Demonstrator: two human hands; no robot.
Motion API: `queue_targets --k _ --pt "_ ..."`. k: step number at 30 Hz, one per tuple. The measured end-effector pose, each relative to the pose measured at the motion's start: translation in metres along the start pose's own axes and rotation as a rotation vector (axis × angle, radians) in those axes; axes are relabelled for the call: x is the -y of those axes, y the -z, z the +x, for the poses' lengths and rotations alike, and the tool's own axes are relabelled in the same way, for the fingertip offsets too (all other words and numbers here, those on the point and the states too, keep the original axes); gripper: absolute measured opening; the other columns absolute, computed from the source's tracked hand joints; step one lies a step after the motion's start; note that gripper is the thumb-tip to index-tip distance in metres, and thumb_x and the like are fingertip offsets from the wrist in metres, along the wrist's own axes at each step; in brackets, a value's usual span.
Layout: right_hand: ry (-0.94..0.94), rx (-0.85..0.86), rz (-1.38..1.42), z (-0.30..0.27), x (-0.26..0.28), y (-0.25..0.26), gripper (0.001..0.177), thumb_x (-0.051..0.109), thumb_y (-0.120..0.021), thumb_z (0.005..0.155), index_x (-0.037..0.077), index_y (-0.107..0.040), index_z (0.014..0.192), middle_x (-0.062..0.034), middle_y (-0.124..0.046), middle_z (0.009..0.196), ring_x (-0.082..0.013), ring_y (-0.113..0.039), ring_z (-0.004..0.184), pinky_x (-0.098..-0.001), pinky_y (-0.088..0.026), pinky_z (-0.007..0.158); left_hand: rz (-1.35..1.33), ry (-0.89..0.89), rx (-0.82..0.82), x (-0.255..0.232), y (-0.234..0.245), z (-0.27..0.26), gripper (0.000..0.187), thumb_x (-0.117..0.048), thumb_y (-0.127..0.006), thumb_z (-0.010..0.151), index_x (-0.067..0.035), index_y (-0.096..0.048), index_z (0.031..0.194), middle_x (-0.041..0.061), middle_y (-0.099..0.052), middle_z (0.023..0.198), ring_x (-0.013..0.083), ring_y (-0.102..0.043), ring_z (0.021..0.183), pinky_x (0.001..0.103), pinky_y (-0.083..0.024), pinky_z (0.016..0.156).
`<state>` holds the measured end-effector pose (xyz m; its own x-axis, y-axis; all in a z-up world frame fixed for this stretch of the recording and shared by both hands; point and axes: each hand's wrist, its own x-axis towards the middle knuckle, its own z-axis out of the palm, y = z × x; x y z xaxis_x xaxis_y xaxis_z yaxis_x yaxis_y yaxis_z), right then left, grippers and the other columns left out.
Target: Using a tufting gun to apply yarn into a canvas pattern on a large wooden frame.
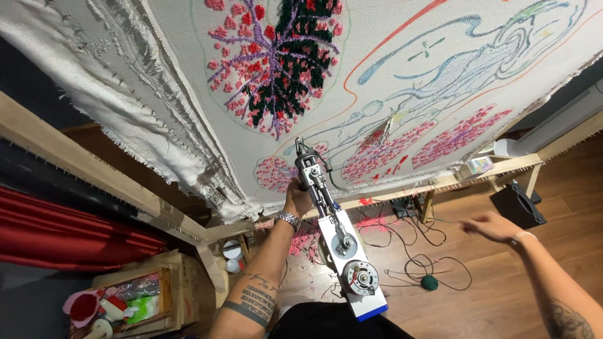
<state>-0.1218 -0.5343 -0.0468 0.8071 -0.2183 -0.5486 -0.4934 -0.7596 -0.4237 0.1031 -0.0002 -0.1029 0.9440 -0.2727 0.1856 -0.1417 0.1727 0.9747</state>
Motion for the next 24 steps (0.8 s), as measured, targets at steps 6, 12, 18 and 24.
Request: queue_targets --k 6,12,18,24 --pt "0.6 -0.01 0.36 -0.101 0.279 0.001 0.046 0.029 -0.062 0.096 0.01 -0.062 0.138 -0.0055 -0.071 0.129 -0.0145 -0.063 0.117 -0.0312 -0.051 0.1 -1.234 0.658 0.054 -0.042 -0.023 0.005 0.012 -0.013 -0.067 0.078 -0.003 -0.068 0.086 0.009 -0.073 0.079 0.0206 -0.07 0.071 0.032 -0.059 0.068" --pt "0.993 0.004 0.553 -0.15 0.392 -0.025 0.03 0.013 -0.068 0.098 0.002 -0.064 0.125 -0.004 -0.068 0.121 -0.0101 -0.061 0.117 -0.0292 -0.049 0.105 0.15 -0.009 0.048 -0.035 -0.027 -0.01 0.01 -0.006 -0.075 0.084 0.0 -0.069 0.079 0.009 -0.071 0.073 0.0125 -0.061 0.065 0.032 -0.049 0.056" --pt "0.874 0.009 0.756 -0.128 0.389 -0.046 0.013 0.012 -0.067 0.103 0.002 -0.064 0.111 0.0022 -0.062 0.099 -0.0034 -0.056 0.091 -0.0225 -0.05 0.079 0.251 -0.101 0.07 -0.071 -0.03 -0.015 0.007 -0.011 -0.069 0.085 -0.005 -0.072 0.087 0.004 -0.074 0.077 0.0106 -0.067 0.067 0.03 -0.053 0.058" --pt "0.815 -0.105 0.764 -0.126 0.386 -0.048 0.013 0.012 -0.066 0.102 0.001 -0.068 0.109 0.0008 -0.068 0.098 -0.0043 -0.06 0.089 -0.0223 -0.052 0.078 0.297 -0.075 0.039 -0.031 -0.034 -0.015 0.013 -0.013 -0.076 0.081 -0.001 -0.073 0.08 0.011 -0.074 0.073 0.0197 -0.064 0.063 0.036 -0.051 0.056"
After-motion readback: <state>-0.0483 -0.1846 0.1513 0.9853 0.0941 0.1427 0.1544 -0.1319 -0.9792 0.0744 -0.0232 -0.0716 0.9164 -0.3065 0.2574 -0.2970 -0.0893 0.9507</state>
